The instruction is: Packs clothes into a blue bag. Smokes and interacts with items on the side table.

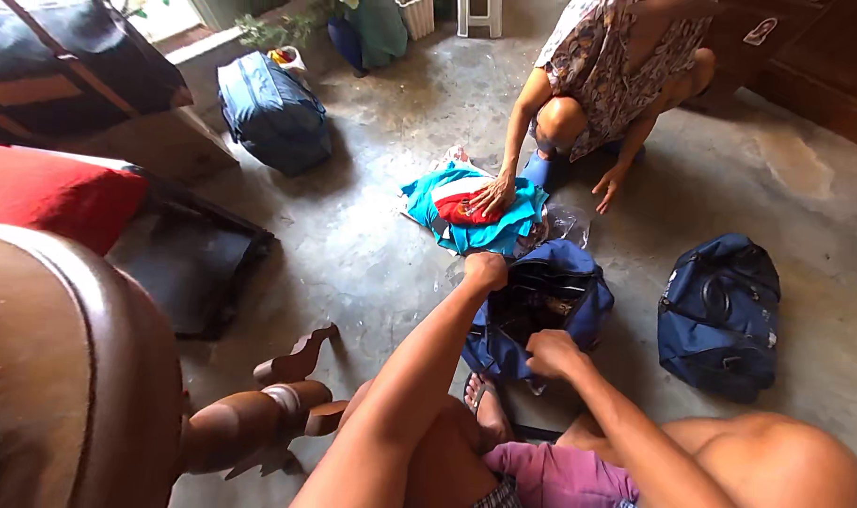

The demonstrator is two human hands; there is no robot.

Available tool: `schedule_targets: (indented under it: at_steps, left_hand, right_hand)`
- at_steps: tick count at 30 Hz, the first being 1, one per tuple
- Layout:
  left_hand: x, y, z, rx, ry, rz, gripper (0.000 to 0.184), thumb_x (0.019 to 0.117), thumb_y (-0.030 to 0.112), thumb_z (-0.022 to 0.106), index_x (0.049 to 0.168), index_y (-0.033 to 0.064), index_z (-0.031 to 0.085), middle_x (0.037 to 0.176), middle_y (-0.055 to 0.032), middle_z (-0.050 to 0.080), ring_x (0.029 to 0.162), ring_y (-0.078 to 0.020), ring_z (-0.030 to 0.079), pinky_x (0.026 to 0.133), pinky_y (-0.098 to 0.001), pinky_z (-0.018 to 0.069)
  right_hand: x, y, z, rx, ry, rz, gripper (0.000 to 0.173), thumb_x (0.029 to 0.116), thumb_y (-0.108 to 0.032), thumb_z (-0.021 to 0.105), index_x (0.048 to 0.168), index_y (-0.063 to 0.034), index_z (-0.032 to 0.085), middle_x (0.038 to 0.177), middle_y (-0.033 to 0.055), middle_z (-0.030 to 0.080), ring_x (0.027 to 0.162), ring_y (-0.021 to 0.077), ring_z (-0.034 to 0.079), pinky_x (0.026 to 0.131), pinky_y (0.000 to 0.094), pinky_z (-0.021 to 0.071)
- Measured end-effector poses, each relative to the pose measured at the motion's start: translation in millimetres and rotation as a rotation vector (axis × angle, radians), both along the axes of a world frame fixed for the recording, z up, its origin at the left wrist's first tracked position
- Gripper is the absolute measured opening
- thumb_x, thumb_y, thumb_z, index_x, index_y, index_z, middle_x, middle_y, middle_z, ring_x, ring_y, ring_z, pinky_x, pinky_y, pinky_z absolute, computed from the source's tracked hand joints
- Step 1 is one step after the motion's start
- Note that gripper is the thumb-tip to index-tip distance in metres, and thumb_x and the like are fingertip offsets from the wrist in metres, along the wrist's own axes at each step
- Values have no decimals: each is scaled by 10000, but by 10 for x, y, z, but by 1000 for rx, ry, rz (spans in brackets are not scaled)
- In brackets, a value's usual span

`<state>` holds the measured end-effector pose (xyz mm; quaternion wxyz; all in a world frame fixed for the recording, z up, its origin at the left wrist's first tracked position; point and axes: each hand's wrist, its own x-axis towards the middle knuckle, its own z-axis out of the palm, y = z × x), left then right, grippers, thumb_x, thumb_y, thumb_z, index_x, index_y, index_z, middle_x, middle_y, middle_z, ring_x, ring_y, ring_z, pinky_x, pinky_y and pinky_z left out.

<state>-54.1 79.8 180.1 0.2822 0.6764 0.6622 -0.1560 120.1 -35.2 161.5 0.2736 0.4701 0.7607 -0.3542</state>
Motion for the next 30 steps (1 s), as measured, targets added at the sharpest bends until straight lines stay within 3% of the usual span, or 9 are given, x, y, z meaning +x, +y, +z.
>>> schedule_targets:
  at_steps: [7,9,12,14,16,18,21,26,30]
  left_hand:
    - [-856,169,-113,-9,-86,92,305,942,265,674,1036,-23,710,1009,-269,700,947,-464,677,805,-724,496]
    - [-996,215,139,-88,-211,157,356,1040,262,585,1155,-60,683,1107,-300,679,1029,-473,655,915,-699,476]
    - [-984,90,706,267,-326,86,312,1026,313,626,1123,49,762,1101,-245,721,1087,-456,666,969,-730,454]
    - [-549,-232,1276,436,-410,58,312,1018,316,639,1210,91,737,1171,-181,721,1133,-374,671,1014,-649,477]
    - [-29,-877,1676,538,-573,59,362,974,262,701,1301,108,681,1185,-103,727,1073,-240,704,970,-497,560]
    - [298,-1559,1812,586,-793,-71,372,921,232,773,1263,106,699,1127,-24,747,1015,-106,714,940,-358,605]
    - [344,-2474,1893,540,-888,-275,380,922,237,765,1275,106,717,1123,-35,754,1032,-144,710,956,-413,577]
    - [-331,-3578,2400,759,-530,12,257,934,302,738,1135,143,767,985,10,762,898,-114,710,844,-405,590]
    - [-1107,-3988,3110,969,16,472,270,962,452,668,969,201,767,835,32,718,720,-128,671,666,-447,580]
  right_hand:
    - [-794,-460,392,-21,496,-67,362,1034,-270,575,1364,-140,653,1271,142,694,1197,339,648,980,622,508]
    - [-689,-484,460,-69,596,-38,412,1042,-254,581,1438,-142,596,1365,134,651,1272,321,610,1055,602,473]
    - [-342,-424,648,9,421,50,504,1016,-397,610,1427,-107,590,1327,166,664,1255,357,616,1040,643,465]
    - [49,-237,859,116,254,0,845,933,-474,707,1575,-63,343,1242,269,667,1157,460,646,969,703,484]
    - [407,18,1108,280,188,-69,982,919,-466,711,1660,-163,142,1214,284,671,1108,487,659,932,698,498]
    - [693,242,1281,423,256,-110,805,953,-411,676,1627,-199,291,1151,288,691,1067,516,661,896,733,484]
    - [1100,345,1188,422,302,-73,628,997,-389,662,1532,-122,470,1154,261,709,1057,505,673,911,755,472]
    - [1480,156,781,16,31,18,750,943,-465,731,1468,26,516,1313,339,614,1239,501,588,1076,669,421]
    - [1371,95,931,127,252,-26,710,946,-446,735,1494,-57,506,1223,264,683,1119,426,677,1013,634,497]
